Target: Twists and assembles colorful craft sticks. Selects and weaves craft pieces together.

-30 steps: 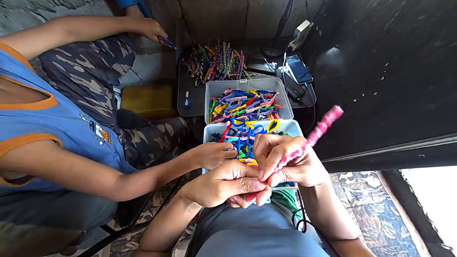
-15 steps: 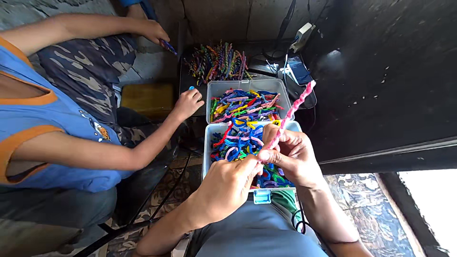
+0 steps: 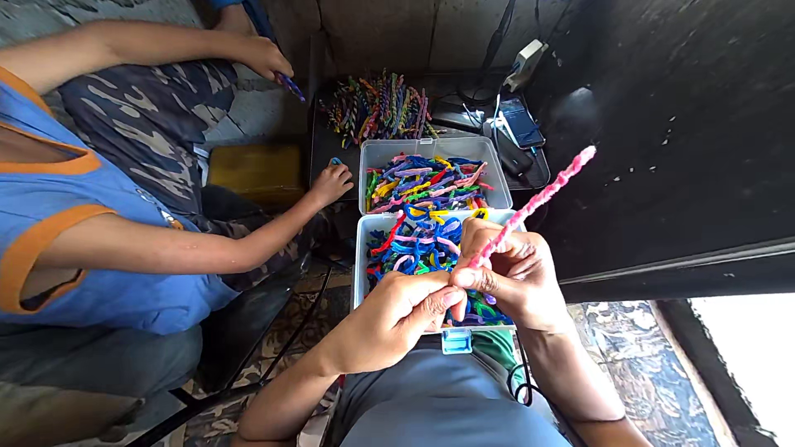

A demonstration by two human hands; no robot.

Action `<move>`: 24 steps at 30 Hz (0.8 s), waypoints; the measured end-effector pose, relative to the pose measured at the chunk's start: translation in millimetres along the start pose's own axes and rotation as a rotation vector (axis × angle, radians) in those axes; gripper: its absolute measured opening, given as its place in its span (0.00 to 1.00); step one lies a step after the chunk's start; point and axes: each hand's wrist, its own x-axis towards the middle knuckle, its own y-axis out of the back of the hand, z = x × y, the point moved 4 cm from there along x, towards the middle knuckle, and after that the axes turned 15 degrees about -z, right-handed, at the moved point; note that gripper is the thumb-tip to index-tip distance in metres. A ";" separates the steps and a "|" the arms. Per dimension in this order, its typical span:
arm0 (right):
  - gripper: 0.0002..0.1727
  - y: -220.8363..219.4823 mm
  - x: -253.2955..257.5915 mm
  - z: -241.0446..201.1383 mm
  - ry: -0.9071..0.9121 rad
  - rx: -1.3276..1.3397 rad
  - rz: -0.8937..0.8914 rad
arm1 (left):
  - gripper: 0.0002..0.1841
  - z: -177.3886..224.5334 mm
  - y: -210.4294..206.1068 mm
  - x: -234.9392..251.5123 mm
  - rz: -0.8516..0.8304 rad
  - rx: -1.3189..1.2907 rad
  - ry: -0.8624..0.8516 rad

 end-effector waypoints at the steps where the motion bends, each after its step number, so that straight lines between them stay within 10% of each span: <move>1: 0.09 -1.3 -0.6 0.5 -0.020 -0.032 0.044 | 0.15 -0.5 0.0 -0.7 0.044 0.080 0.013; 6: 0.13 -7.1 -1.0 6.7 -0.095 -0.008 0.131 | 0.16 0.6 -1.6 -3.2 0.120 0.231 0.040; 14: 0.04 -3.8 6.3 4.8 0.074 0.192 -0.255 | 0.13 -3.4 -1.3 -3.1 -0.220 -0.703 0.011; 24: 0.11 -11.7 1.1 2.7 -0.047 -0.118 0.123 | 0.15 3.2 -3.1 -5.4 0.238 0.596 0.034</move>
